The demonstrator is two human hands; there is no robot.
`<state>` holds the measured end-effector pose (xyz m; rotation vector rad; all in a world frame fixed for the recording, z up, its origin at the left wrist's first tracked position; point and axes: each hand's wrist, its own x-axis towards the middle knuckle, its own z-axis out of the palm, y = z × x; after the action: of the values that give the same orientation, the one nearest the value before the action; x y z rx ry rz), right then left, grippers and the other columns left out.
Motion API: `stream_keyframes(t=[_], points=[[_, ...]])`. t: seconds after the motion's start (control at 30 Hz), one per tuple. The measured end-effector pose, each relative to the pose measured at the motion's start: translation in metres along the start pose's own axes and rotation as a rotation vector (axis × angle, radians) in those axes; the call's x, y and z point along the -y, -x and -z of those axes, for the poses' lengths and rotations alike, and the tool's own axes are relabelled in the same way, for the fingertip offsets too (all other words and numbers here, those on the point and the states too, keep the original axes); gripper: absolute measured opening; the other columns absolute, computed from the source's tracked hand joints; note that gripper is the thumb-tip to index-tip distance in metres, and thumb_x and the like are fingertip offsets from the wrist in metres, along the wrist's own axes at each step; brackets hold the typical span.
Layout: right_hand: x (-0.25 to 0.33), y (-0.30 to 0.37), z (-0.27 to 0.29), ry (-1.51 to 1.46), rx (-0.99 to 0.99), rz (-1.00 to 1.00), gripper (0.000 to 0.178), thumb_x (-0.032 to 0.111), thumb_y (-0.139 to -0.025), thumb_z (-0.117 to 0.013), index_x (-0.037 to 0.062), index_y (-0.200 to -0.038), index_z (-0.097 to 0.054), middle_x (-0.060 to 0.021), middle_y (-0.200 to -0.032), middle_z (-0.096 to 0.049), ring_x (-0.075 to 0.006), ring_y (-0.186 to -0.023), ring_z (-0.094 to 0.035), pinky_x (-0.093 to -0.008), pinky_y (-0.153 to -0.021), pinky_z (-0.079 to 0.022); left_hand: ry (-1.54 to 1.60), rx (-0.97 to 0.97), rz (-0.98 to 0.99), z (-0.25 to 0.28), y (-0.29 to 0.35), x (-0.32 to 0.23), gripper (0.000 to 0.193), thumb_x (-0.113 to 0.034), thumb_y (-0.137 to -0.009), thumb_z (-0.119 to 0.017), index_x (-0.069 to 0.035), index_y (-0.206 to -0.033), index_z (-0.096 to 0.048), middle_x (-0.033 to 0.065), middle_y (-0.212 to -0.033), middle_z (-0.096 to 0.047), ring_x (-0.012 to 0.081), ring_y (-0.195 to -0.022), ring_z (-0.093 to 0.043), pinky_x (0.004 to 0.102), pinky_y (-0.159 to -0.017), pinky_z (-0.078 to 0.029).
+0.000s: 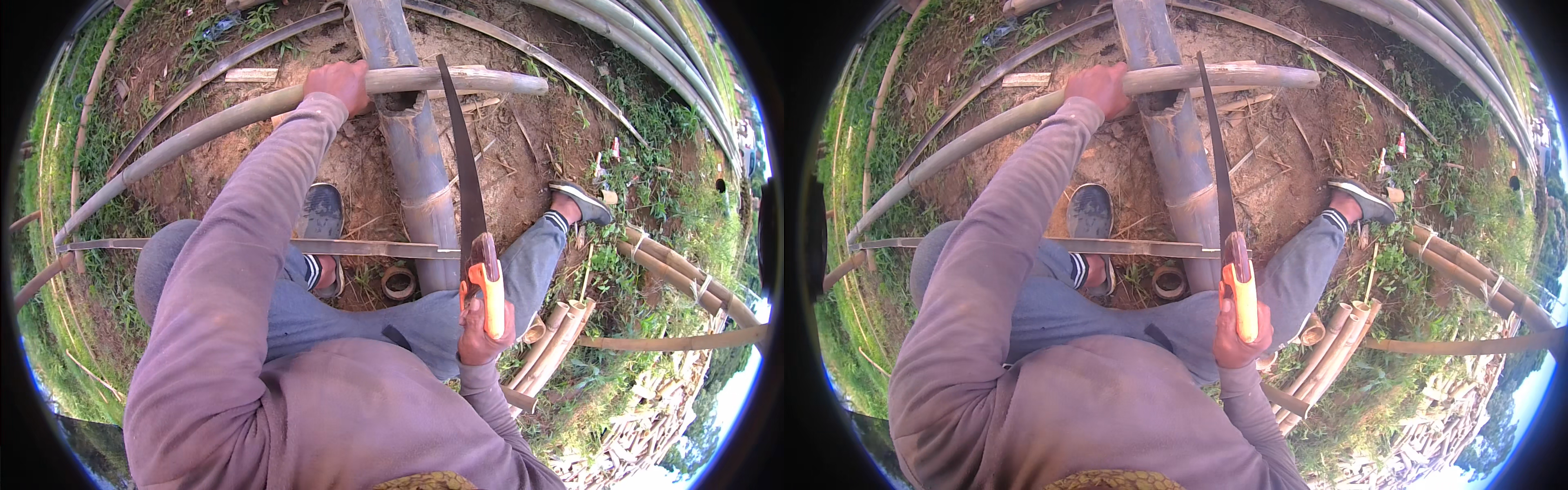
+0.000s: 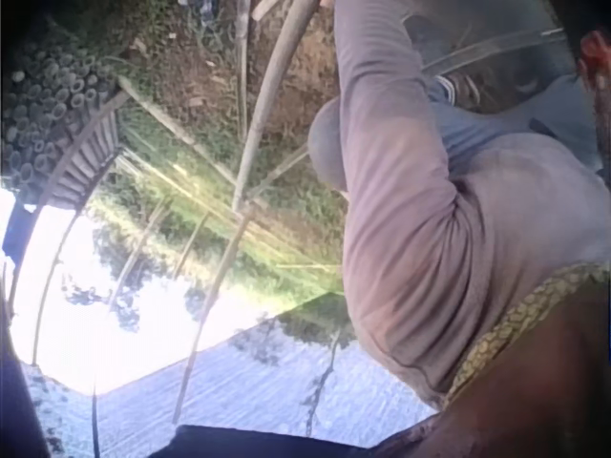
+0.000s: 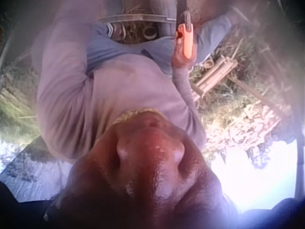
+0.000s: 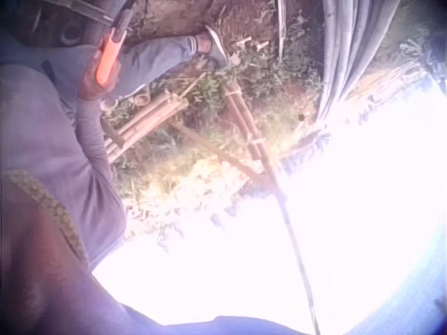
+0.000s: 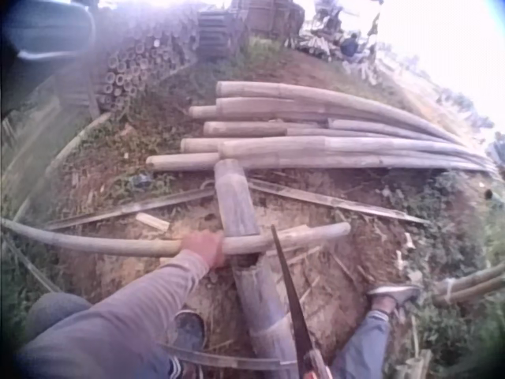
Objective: The person uses a hand saw to cut bamboo poles into shorter sections. They repeatedly position a bamboo pole on a makeshift support, saw through it, and set the cut piece aside.
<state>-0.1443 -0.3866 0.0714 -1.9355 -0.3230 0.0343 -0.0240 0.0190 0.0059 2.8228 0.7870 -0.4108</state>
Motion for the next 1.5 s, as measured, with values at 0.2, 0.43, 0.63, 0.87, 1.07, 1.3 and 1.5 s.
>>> stream_keyframes(t=[0.2,0.43,0.63,0.87,1.07,1.3,1.5], points=[[-0.023,-0.178,-0.111,-0.085,-0.005,0.053,0.014,0.009,-0.097,-0.078,0.0011,-0.099,-0.067,-0.0013,-0.076,-0.064,-0.0073,-0.065,-0.056,-0.0272,-0.060,-0.048,0.012,-0.008,-0.046,0.001,-0.008,-0.013,0.032,-0.027,-0.094,-0.070,-0.015,-0.124,-0.070,0.0147,-0.117,-0.077,0.0340,-0.112,-0.075,0.0462,-0.096,-0.060],[-0.018,-0.018,-0.013,0.080,0.015,0.088,0.015,0.006,-0.100,-0.073,-0.0039,-0.107,-0.064,-0.0039,-0.073,-0.065,-0.0072,-0.054,-0.058,-0.0241,-0.050,-0.047,0.010,0.000,-0.002,0.006,-0.002,-0.001,0.031,-0.026,-0.096,-0.068,-0.015,-0.125,-0.070,0.0145,-0.117,-0.078,0.0340,-0.112,-0.075,0.0463,-0.096,-0.059],[-0.012,-0.036,-0.035,-0.067,-0.038,-0.008,0.015,0.008,-0.101,-0.073,-0.0030,-0.105,-0.064,-0.0029,-0.073,-0.063,-0.0070,-0.054,-0.058,-0.0230,-0.048,-0.046,0.001,-0.015,-0.015,-0.001,-0.004,-0.005,0.031,-0.026,-0.095,-0.069,-0.015,-0.124,-0.070,0.0140,-0.116,-0.078,0.0336,-0.111,-0.075,0.0463,-0.096,-0.059],[-0.037,-0.160,-0.111,-0.092,-0.018,0.106,0.011,0.007,-0.100,-0.075,0.0009,-0.100,-0.065,0.0001,-0.078,-0.066,-0.0046,-0.061,-0.058,-0.0231,-0.054,-0.047,0.015,-0.022,-0.040,0.001,-0.003,-0.008,0.030,-0.025,-0.095,-0.068,-0.015,-0.123,-0.071,0.0144,-0.116,-0.078,0.0339,-0.112,-0.075,0.0465,-0.095,-0.060],[-0.007,0.022,0.011,-0.006,-0.001,-0.059,0.016,0.006,-0.099,-0.074,-0.0048,-0.108,-0.065,-0.0063,-0.077,-0.067,-0.0079,-0.056,-0.060,-0.0232,-0.049,-0.047,0.003,-0.028,-0.016,-0.002,-0.005,-0.001,0.029,-0.024,-0.095,-0.068,-0.014,-0.122,-0.071,0.0150,-0.116,-0.078,0.0343,-0.112,-0.075,0.0464,-0.095,-0.060],[-0.033,-0.163,-0.106,-0.064,-0.003,0.077,0.012,0.008,-0.100,-0.076,0.0007,-0.099,-0.066,0.0004,-0.075,-0.066,-0.0046,-0.059,-0.057,-0.0237,-0.053,-0.045,0.012,-0.021,-0.056,-0.003,-0.009,-0.010,0.031,-0.026,-0.095,-0.068,-0.016,-0.124,-0.069,0.0137,-0.116,-0.078,0.0333,-0.112,-0.075,0.0467,-0.096,-0.060],[-0.028,-0.101,-0.073,0.012,0.001,0.052,0.013,0.007,-0.100,-0.075,-0.0015,-0.102,-0.067,-0.0017,-0.077,-0.067,-0.0056,-0.058,-0.059,-0.0238,-0.052,-0.047,0.009,-0.014,-0.018,0.008,-0.008,-0.003,0.031,-0.026,-0.095,-0.068,-0.016,-0.124,-0.069,0.0132,-0.116,-0.078,0.0331,-0.112,-0.075,0.0470,-0.096,-0.059]])
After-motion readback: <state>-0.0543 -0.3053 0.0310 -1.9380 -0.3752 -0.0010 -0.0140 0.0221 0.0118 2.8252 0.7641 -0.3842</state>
